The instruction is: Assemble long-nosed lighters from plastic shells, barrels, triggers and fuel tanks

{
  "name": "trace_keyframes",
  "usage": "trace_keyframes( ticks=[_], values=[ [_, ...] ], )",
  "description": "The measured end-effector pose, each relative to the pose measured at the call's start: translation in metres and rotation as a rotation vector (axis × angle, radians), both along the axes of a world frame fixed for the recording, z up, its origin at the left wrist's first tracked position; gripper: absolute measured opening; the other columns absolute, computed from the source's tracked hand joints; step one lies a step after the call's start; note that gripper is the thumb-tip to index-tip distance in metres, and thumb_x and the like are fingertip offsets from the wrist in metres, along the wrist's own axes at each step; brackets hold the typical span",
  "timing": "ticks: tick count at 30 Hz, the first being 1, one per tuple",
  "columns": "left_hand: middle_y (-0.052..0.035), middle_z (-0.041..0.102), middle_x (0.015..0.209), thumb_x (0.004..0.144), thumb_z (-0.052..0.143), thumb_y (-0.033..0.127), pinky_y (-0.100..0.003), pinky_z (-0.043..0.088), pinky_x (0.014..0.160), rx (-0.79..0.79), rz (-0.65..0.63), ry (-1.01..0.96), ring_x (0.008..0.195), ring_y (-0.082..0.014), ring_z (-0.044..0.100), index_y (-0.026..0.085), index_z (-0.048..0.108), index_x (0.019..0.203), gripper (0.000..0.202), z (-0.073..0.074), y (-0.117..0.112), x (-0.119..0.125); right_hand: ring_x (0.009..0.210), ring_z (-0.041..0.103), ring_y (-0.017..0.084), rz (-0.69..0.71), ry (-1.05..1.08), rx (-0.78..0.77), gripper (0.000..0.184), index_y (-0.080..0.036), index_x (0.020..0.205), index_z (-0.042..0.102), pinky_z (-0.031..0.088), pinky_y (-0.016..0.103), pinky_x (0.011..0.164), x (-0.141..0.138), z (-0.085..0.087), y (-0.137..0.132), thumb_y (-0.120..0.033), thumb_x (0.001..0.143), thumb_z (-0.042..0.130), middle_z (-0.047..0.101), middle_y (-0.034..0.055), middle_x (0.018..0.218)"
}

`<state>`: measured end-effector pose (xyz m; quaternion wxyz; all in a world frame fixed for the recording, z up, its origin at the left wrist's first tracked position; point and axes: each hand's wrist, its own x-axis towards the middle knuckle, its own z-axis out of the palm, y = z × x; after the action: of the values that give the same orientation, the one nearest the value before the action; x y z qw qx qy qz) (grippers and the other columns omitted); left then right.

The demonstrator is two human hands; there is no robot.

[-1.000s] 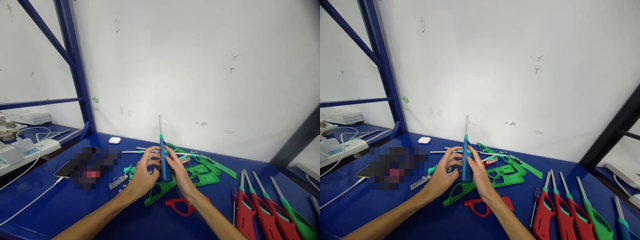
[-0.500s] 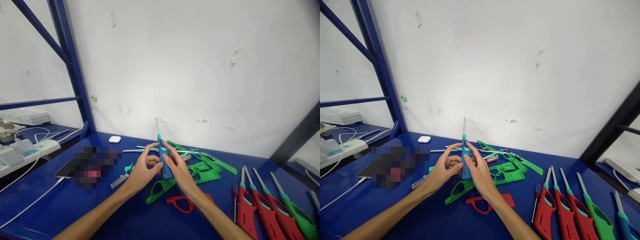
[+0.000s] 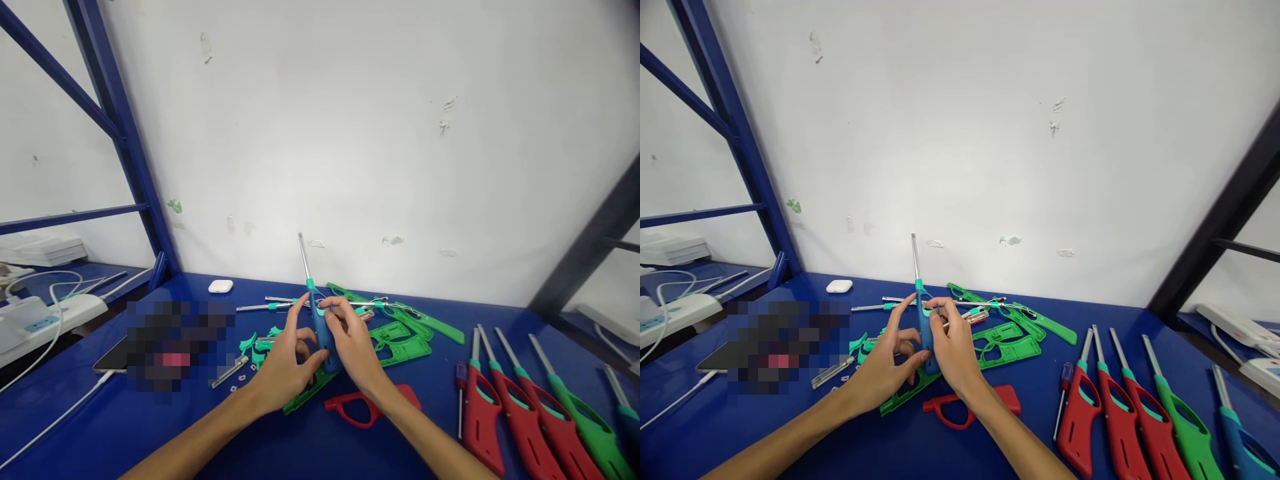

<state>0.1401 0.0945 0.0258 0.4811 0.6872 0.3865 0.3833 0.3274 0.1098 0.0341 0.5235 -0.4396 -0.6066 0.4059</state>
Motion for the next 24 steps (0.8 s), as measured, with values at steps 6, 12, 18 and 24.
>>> trace_keyframes(
  ticks=[6,12,18,24],
  values=[
    [-0.0111,0.076,0.142,0.111,0.083,0.041,-0.05,0.071,0.1,0.019,0.046,-0.063,0.117,-0.0277,0.079,0.02,0.071,0.147,0.044,-0.001,0.001,-0.002,0.118,0.08,0.028,0.085,0.075,-0.096,0.042,-0.021,0.146,0.074,0.071,0.051,0.099,-0.003,-0.006,0.008,-0.045,0.113,0.081,0.077,0.0114,0.144],
    [-0.013,0.074,0.15,0.112,0.08,0.047,-0.054,0.07,0.105,-0.152,-0.02,-0.465,0.125,-0.0306,0.078,0.021,0.07,0.152,0.048,0.007,0.015,-0.009,0.124,0.079,0.03,0.086,0.166,-0.169,0.045,-0.022,0.15,0.072,0.07,0.054,0.103,0.003,-0.005,0.018,-0.044,0.112,0.082,0.075,0.0122,0.15],
    [-0.0138,0.073,0.154,0.112,0.08,0.048,-0.057,0.068,0.11,-0.378,-0.129,-0.758,0.132,-0.0327,0.076,0.021,0.071,0.151,0.049,0.025,0.026,-0.023,0.124,0.079,0.031,0.16,0.309,-0.289,0.047,-0.022,0.152,0.071,0.07,0.054,0.103,0.026,0.013,0.02,-0.047,0.113,0.08,0.075,0.0127,0.15],
    [-0.0136,0.073,0.152,0.112,0.081,0.047,-0.056,0.068,0.109,-0.427,-0.106,-0.812,0.13,-0.032,0.077,0.02,0.071,0.149,0.047,0.017,0.03,-0.026,0.123,0.079,0.03,0.262,0.336,-0.39,0.045,-0.022,0.149,0.072,0.07,0.053,0.103,0.031,0.017,0.017,-0.047,0.113,0.081,0.075,0.0124,0.149]
  ],
)
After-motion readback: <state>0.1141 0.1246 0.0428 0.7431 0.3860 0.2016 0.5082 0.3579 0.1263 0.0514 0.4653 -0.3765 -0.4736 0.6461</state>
